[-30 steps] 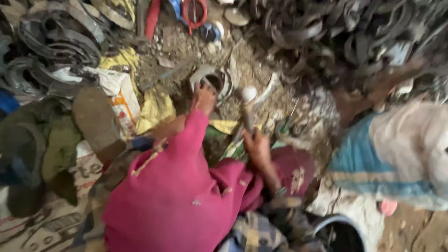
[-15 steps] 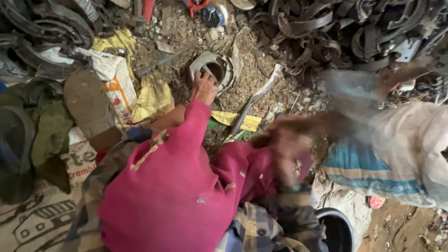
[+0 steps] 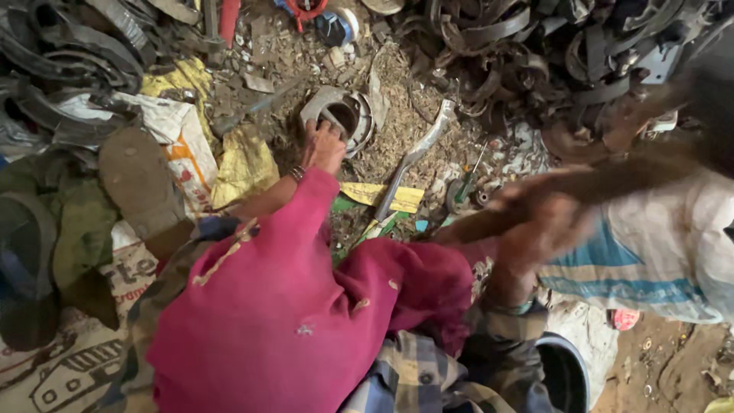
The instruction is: The person sits on the ground and uses a hammer to repeatedly strike a metal part held in a metal holder, breaking it into smaller pieces. The person adjusts the part between strikes and discards broken fragments.
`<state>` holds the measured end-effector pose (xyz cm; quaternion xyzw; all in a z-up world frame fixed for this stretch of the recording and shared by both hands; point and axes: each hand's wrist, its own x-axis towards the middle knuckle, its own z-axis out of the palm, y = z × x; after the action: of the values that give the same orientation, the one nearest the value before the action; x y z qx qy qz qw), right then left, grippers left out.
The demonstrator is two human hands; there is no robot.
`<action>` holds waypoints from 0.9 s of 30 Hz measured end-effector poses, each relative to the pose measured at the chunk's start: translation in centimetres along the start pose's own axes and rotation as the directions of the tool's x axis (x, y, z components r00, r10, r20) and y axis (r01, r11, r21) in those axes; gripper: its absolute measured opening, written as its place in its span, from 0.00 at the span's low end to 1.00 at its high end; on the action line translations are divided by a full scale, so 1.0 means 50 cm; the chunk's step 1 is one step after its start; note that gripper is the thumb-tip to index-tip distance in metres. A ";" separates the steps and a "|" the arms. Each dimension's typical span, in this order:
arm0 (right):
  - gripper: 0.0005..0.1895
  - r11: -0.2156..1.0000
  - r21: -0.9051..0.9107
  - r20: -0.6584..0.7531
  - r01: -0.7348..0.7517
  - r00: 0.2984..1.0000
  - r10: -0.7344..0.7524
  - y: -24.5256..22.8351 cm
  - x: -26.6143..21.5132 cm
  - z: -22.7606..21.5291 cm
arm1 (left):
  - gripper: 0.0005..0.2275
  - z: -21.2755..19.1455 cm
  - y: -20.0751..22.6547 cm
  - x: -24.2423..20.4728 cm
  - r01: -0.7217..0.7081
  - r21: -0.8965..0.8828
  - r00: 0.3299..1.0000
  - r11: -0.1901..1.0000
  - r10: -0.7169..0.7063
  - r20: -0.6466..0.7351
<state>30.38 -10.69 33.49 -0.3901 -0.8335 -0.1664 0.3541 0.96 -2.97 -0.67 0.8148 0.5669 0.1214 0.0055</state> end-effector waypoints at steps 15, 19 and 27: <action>0.16 0.237 0.109 0.627 -0.965 0.251 0.737 -0.156 -0.231 0.251 | 0.07 0.018 -0.033 0.022 0.009 0.023 0.999 1.000 -0.009 -0.034; 0.10 0.129 0.454 0.490 -0.882 0.368 0.790 -0.140 -0.064 0.095 | 0.07 0.022 -0.016 0.003 0.006 -0.014 0.999 1.000 -0.006 -0.042; 0.13 0.322 0.787 0.257 -0.526 0.755 0.604 0.001 -0.070 0.124 | 0.06 0.033 -0.015 0.011 -0.010 -0.039 0.998 0.999 0.008 -0.057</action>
<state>29.13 -9.08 26.68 -0.4343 -0.6039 0.3609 0.5625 0.79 -2.00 -2.28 0.8133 0.5605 0.1559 0.0049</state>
